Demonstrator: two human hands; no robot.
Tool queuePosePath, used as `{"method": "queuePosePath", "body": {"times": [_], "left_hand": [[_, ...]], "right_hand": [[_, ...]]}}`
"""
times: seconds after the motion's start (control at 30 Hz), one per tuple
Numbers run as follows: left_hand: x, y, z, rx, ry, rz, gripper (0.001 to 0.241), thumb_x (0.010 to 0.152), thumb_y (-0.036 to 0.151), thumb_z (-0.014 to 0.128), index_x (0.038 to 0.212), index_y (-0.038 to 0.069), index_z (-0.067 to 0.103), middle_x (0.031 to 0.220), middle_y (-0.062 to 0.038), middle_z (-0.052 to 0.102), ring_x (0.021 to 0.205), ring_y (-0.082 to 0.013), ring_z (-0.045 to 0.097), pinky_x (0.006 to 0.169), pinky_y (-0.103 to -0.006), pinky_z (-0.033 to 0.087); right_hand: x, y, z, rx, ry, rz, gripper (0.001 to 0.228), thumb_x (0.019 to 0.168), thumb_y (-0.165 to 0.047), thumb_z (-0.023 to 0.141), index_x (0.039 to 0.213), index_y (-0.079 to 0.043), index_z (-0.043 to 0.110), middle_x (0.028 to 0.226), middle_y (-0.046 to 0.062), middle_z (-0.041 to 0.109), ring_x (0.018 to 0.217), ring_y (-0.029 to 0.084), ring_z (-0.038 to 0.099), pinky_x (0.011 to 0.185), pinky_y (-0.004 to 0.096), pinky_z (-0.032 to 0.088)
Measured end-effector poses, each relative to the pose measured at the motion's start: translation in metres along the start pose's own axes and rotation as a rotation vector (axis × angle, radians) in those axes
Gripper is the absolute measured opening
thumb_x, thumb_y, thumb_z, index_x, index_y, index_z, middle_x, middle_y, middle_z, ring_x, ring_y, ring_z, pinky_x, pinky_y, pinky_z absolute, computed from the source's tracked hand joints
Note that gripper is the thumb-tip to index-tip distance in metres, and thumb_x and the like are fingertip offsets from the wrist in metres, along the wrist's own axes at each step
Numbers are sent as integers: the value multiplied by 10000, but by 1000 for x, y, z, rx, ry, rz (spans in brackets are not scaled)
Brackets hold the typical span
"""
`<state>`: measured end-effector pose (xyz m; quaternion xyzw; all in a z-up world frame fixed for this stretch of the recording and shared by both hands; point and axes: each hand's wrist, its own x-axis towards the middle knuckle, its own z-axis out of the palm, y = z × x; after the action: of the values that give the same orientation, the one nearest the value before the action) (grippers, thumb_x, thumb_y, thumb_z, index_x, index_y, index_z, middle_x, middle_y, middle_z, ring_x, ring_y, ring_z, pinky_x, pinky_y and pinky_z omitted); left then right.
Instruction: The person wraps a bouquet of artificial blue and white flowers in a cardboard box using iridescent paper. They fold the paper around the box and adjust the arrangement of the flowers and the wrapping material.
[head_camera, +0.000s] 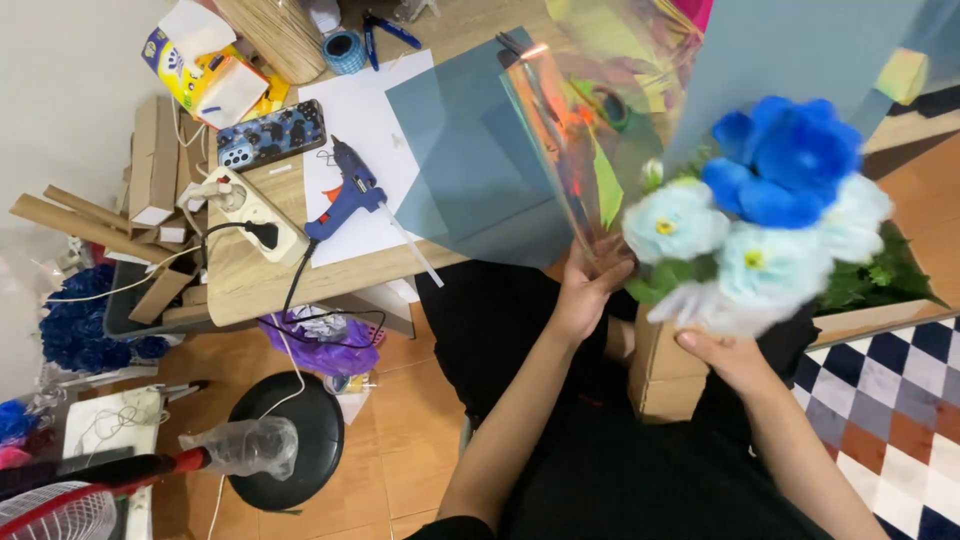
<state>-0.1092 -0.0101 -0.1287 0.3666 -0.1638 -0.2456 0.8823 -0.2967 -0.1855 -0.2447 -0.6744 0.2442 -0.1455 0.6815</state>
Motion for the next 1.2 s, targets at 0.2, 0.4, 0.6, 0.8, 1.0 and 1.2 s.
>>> {"method": "queuePosePath", "body": {"times": [0.2,0.4,0.6,0.8,1.0,1.2], "left_hand": [[6,25,18,6,-55,36,692,878,-148,634,1491,98,428,1354,-91,597,1245,-173,556,1034,-410,518],[16,11,-10,-1,-86,-48,731,896,-131,603,1556,81,369,1328,-89,594,1215,-189,563,1036,-448,516],[20,20,-3,78,-142,-36,762,907,-84,666,1583,54,344,1413,-163,564,1269,-236,533,1060,-478,492],[18,24,-1,86,-170,-22,813,900,-66,697,1608,57,316,1448,-171,534,1321,-245,494,1091,-479,462],[14,18,-4,119,-170,2,756,932,-60,656,1595,16,299,1480,-181,497,1336,-279,487,1122,-486,430],[-5,12,8,183,-240,70,702,939,-63,618,1572,27,330,1485,-149,490,1387,-229,420,1187,-479,357]], "right_hand": [[-3,-186,78,-114,-69,-18,1165,711,-104,821,1628,-192,109,1621,174,266,1462,358,302,1133,597,295],[4,-160,64,-80,-196,-39,1117,713,56,758,1631,-125,149,1624,174,279,1413,315,303,1049,604,362],[9,-162,64,-146,-176,-189,1119,705,-23,798,1612,-47,144,1626,211,237,1452,341,241,1113,598,292],[4,-167,71,-119,-107,-227,948,771,-49,767,1556,47,244,1533,270,355,1419,404,326,1120,615,311],[-2,-172,78,-111,-29,-301,917,738,-59,818,1508,42,330,1451,253,451,1383,365,403,1119,592,335],[-6,-141,66,-117,77,-334,872,735,-53,826,1474,61,378,1404,234,489,1375,356,424,1156,577,306]]}}
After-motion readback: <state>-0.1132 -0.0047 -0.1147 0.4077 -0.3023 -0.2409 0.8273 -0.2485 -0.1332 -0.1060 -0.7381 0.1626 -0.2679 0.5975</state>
